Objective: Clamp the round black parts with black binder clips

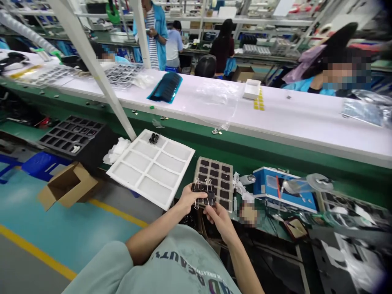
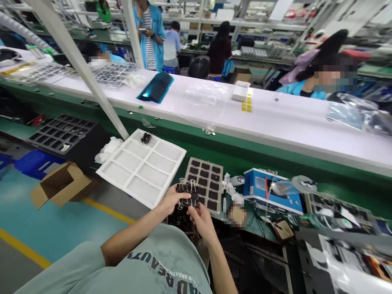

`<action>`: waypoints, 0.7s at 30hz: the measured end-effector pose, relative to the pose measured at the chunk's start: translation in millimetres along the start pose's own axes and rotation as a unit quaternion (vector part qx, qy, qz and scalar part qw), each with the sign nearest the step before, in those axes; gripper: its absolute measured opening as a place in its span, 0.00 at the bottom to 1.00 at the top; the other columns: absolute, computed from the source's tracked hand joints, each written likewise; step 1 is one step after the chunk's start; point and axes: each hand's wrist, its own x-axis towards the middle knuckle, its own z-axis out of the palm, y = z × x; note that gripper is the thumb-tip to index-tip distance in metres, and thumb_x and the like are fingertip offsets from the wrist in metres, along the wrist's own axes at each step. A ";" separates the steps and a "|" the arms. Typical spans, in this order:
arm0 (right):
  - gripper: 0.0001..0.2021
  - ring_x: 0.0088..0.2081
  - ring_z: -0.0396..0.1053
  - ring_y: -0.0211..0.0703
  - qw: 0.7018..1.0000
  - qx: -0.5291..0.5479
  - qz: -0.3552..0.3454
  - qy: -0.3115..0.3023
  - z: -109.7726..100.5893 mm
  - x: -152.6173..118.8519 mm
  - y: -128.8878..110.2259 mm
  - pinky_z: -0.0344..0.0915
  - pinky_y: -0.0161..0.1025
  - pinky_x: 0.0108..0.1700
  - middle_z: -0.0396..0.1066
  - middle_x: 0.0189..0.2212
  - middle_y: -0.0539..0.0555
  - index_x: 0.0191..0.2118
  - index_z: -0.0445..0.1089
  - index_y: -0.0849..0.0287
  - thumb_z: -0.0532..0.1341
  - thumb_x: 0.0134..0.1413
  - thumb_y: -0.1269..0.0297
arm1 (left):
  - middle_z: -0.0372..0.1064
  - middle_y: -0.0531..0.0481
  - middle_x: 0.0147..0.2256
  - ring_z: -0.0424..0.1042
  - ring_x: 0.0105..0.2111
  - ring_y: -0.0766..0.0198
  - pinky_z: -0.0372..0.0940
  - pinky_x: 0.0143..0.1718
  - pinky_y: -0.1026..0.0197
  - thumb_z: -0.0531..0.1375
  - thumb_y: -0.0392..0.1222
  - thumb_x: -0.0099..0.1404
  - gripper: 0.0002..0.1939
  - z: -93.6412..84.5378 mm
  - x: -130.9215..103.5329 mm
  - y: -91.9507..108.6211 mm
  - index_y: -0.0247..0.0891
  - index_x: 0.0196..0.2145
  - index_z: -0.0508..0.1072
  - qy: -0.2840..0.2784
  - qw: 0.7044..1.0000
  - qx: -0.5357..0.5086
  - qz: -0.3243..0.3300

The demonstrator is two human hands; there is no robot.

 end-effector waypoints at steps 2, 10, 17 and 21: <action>0.25 0.19 0.61 0.39 1.000 0.010 0.026 0.006 -0.4 -5.7 6.4 0.56 0.37 0.18 0.70 0.24 0.53 0.32 0.65 0.55 0.64 0.49 0.36 | 0.77 0.46 0.31 0.76 0.31 0.58 0.70 0.36 0.56 0.76 0.33 0.35 0.23 -4.3 1.3 -5.5 0.35 0.32 0.76 0.017 1.000 -0.013 -0.005; 0.24 0.34 0.73 0.46 0.992 0.089 0.082 -0.044 16.4 -11.5 6.3 0.71 0.39 0.28 0.71 0.39 0.55 0.45 0.70 0.54 0.69 0.47 0.45 | 0.79 0.45 0.35 0.76 0.35 0.57 0.68 0.41 0.56 0.76 0.37 0.39 0.22 -8.0 16.5 -7.9 0.35 0.34 0.79 -0.010 1.000 -0.029 0.002; 0.23 0.21 0.59 0.36 0.998 0.004 0.055 0.004 24.4 13.4 11.6 0.61 0.35 0.22 0.60 0.20 0.47 0.24 0.62 0.57 0.60 0.55 0.42 | 0.79 0.48 0.36 0.75 0.34 0.61 0.68 0.41 0.58 0.76 0.38 0.39 0.23 11.6 31.6 -17.6 0.35 0.36 0.78 -0.061 0.996 -0.003 -0.058; 0.24 0.20 0.60 0.36 0.998 -0.044 0.038 0.021 9.4 -4.2 19.3 0.58 0.34 0.24 0.62 0.17 0.47 0.22 0.61 0.57 0.56 0.61 0.44 | 0.78 0.49 0.35 0.75 0.35 0.61 0.68 0.41 0.58 0.76 0.39 0.41 0.22 18.4 37.8 -27.1 0.36 0.35 0.76 -0.076 0.993 -0.011 -0.089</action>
